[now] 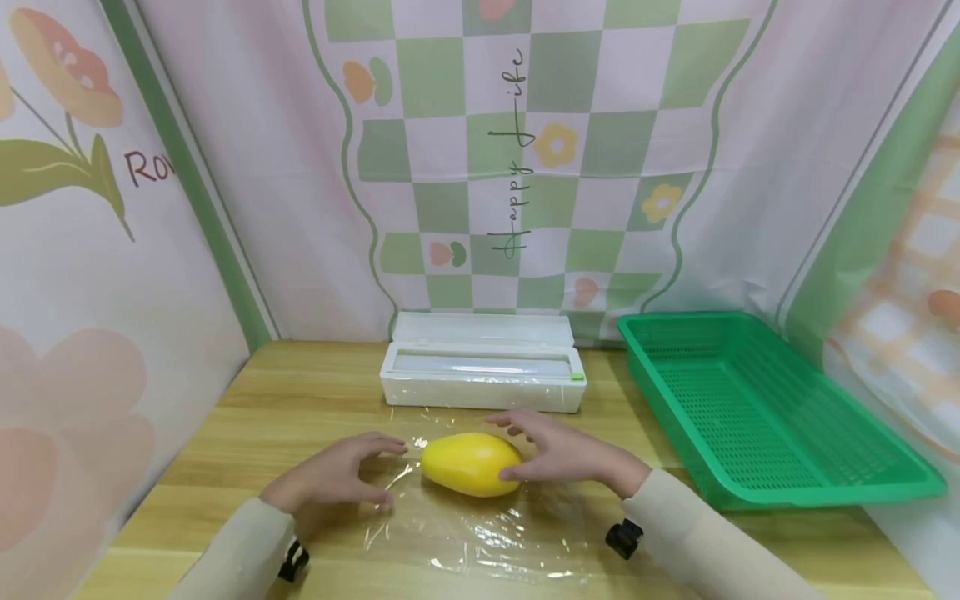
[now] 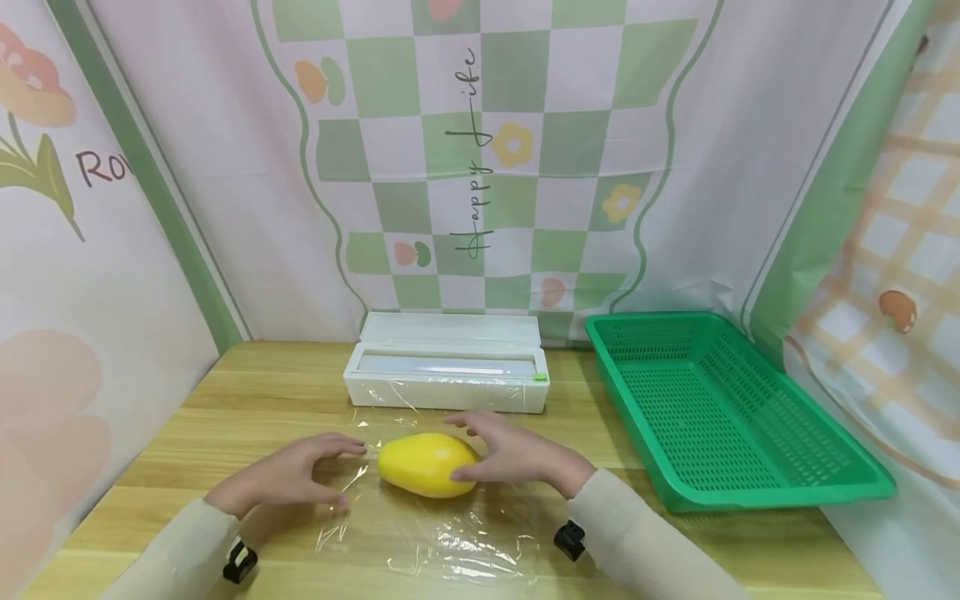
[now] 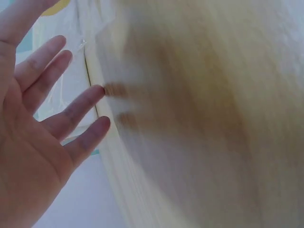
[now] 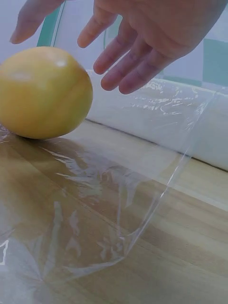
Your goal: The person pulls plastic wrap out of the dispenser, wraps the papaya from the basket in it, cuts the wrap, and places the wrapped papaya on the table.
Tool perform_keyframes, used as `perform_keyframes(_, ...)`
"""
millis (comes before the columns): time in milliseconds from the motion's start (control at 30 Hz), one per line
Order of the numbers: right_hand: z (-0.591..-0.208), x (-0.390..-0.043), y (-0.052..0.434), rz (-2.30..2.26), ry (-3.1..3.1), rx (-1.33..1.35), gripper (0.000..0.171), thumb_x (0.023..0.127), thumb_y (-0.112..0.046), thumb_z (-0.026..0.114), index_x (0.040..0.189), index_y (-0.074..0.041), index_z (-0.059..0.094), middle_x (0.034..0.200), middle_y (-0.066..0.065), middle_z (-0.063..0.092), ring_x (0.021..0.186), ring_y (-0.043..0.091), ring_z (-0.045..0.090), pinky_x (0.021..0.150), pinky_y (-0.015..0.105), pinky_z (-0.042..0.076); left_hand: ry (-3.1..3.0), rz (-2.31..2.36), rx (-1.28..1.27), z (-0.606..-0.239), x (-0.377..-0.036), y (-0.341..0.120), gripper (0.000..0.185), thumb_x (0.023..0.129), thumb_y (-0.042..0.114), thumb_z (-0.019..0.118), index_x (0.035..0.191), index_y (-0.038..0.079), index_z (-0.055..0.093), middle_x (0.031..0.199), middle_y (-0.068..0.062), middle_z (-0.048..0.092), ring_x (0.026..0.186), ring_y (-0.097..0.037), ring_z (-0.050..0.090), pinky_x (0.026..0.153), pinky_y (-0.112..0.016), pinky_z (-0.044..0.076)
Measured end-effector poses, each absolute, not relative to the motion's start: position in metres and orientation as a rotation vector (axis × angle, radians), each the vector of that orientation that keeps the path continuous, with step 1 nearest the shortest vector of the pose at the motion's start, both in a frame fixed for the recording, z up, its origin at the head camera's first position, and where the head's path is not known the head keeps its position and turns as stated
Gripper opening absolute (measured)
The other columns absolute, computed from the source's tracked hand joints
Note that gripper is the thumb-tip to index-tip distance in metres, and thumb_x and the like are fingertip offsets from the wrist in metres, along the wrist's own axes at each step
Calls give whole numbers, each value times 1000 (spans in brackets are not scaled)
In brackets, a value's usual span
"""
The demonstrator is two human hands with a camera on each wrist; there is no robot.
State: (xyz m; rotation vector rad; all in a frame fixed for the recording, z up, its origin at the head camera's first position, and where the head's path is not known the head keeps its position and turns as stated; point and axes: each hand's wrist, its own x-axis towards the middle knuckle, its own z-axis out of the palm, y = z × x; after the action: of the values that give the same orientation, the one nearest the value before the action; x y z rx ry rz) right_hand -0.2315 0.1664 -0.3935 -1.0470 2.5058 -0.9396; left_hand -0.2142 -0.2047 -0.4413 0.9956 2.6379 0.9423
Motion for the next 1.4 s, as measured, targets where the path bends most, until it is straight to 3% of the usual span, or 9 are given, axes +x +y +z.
perform_keyframes(167, -391, -226, 175, -990, 2529, -1097, 73, 90, -41, 74, 149, -10, 44, 147, 13, 47, 125, 38, 51, 97, 60, 47, 2658, 1028, 1002, -441, -215, -205, 48, 90, 34, 75, 131, 12, 64, 134, -1, 62, 123, -28, 56, 104, -52, 45)
perform_keyframes(367, -392, -215, 188, -1014, 2588, -1175, 63, 91, -37, 74, 142, -9, 51, 139, 8, 56, 118, 31, 58, 98, 53, 49, 2744, 1125, 982, -442, -218, -205, 21, 94, 16, 71, 115, 18, 72, 115, 9, 70, 110, -16, 63, 99, -45, 51)
perform_keyframes(567, -399, -204, 199, -999, 2620, -1282, 44, 88, -21, 78, 127, -6, 61, 123, 4, 65, 106, 22, 62, 93, 42, 54, 2725, 1144, 995, -442, -219, -205, 18, 91, 11, 74, 108, 16, 74, 104, 9, 71, 96, -9, 64, 88, -34, 56)
perform_keyframes(867, -413, -183, 219, -959, 2523, -1271, 22, 91, -20, 74, 111, -13, 68, 106, -4, 68, 95, 11, 63, 84, 35, 57, 2558, 1108, 1040, -432, -208, -197, 10, 89, 14, 75, 98, 15, 73, 91, 10, 70, 84, -5, 64, 80, -26, 57)
perform_keyframes(1100, -425, -171, 226, -920, 2406, -1416, 21, 87, -24, 79, 103, -17, 67, 97, -12, 66, 84, 1, 61, 72, 22, 56, 2364, 1054, 1124, -428, -196, -189, 8, 87, 20, 79, 89, 21, 72, 86, 12, 70, 79, -3, 64, 75, -25, 57)
perform_keyframes(1267, -431, -167, 228, -876, 2360, -1462, 27, 83, -33, 83, 99, -20, 65, 95, -16, 63, 82, -2, 57, 70, 18, 53, 2285, 975, 1121, -431, -190, -186, 20, 78, 32, 86, 86, 22, 72, 83, 17, 67, 75, -1, 63, 71, -23, 56)
perform_keyframes(1400, -437, -166, 230, -768, 2407, -1521, 31, 77, -33, 87, 95, -24, 64, 90, -19, 55, 82, -5, 49, 69, 13, 46, 2286, 881, 1156, -436, -186, -184, 26, 73, 32, 89, 87, 20, 70, 81, 17, 64, 71, 1, 57, 66, -20, 54)
